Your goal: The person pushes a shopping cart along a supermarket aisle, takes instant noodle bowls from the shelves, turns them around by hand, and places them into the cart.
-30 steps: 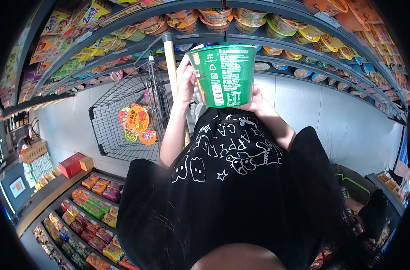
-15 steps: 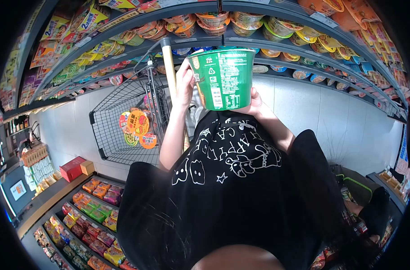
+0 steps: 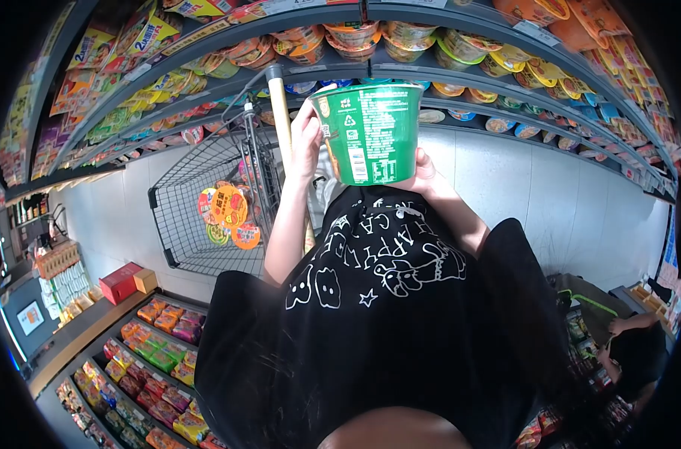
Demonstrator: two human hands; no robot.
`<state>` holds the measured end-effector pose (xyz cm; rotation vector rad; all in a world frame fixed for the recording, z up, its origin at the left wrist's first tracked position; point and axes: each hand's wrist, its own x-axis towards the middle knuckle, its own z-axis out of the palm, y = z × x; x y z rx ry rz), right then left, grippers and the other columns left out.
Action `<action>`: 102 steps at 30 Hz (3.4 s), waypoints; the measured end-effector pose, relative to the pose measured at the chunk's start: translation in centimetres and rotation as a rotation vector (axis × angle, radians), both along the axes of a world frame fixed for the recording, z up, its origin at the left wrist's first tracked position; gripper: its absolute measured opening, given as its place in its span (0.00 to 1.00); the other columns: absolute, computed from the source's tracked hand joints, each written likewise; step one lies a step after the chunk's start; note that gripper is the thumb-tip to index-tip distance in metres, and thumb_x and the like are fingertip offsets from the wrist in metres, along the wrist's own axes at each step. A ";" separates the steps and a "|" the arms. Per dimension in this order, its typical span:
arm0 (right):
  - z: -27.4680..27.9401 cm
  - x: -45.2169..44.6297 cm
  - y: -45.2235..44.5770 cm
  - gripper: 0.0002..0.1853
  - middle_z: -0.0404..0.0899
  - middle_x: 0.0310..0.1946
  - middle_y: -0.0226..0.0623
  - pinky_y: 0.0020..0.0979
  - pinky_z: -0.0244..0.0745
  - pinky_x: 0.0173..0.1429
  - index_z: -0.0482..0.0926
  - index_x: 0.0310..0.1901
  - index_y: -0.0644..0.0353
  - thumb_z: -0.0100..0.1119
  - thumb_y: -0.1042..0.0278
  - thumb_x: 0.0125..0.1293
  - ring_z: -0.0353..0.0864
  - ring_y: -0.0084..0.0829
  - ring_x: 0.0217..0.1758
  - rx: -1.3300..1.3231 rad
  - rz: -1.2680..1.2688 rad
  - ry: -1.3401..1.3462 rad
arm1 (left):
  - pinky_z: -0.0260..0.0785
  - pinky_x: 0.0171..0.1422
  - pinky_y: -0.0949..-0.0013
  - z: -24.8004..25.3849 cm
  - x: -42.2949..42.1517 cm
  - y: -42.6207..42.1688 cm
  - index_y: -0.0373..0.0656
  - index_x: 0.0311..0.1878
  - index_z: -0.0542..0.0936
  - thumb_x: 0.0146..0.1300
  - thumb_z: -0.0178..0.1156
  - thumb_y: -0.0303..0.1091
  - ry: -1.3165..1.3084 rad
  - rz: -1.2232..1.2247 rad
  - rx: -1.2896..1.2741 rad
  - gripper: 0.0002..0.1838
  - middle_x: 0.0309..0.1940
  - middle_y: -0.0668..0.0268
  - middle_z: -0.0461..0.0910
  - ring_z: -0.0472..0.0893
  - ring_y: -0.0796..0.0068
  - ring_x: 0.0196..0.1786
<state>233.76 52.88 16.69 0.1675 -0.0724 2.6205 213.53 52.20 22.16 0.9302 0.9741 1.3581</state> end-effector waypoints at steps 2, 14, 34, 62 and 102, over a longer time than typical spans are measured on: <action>-0.5 -0.1 0.0 0.36 0.66 0.54 0.39 0.42 0.49 0.63 0.66 0.54 0.58 0.69 0.58 0.42 0.61 0.38 0.58 -0.009 0.010 0.031 | 0.56 0.55 0.77 0.4 0.2 0.1 0.38 0.59 0.62 0.55 0.52 0.49 -0.013 0.013 0.023 0.32 0.48 0.67 0.68 0.67 0.80 0.50; -0.1 -0.6 -0.2 0.35 0.66 0.53 0.40 0.43 0.50 0.63 0.66 0.54 0.59 0.69 0.58 0.42 0.62 0.38 0.58 -0.003 0.015 0.045 | 0.58 0.56 0.74 0.5 -0.1 -0.1 0.37 0.58 0.62 0.54 0.53 0.53 -0.006 0.026 -0.004 0.35 0.50 0.65 0.68 0.67 0.78 0.52; -0.3 -0.2 0.2 0.39 0.64 0.56 0.42 0.48 0.48 0.63 0.62 0.57 0.59 0.68 0.57 0.43 0.60 0.40 0.59 -0.020 0.027 -0.009 | 0.52 0.36 0.83 0.7 -0.2 0.0 0.40 0.52 0.68 0.56 0.51 0.44 0.083 0.073 0.012 0.24 0.33 0.77 0.67 0.61 0.89 0.32; -1.7 -0.3 0.0 0.38 0.61 0.58 0.42 0.50 0.47 0.64 0.60 0.59 0.57 0.65 0.52 0.47 0.58 0.40 0.61 0.055 -0.017 -0.001 | 0.55 0.57 0.73 0.6 -0.3 0.3 0.38 0.56 0.64 0.56 0.53 0.43 0.172 0.080 0.073 0.28 0.48 0.66 0.68 0.67 0.77 0.51; 4.0 -0.7 0.3 0.26 0.66 0.52 0.40 0.39 0.63 0.57 0.60 0.54 0.65 0.48 0.53 0.62 0.66 0.33 0.55 0.212 -0.375 -0.437 | 0.62 0.56 0.71 1.2 -1.6 -1.0 0.35 0.58 0.61 0.50 0.59 0.51 -0.252 -0.102 -0.089 0.38 0.50 0.63 0.70 0.70 0.76 0.51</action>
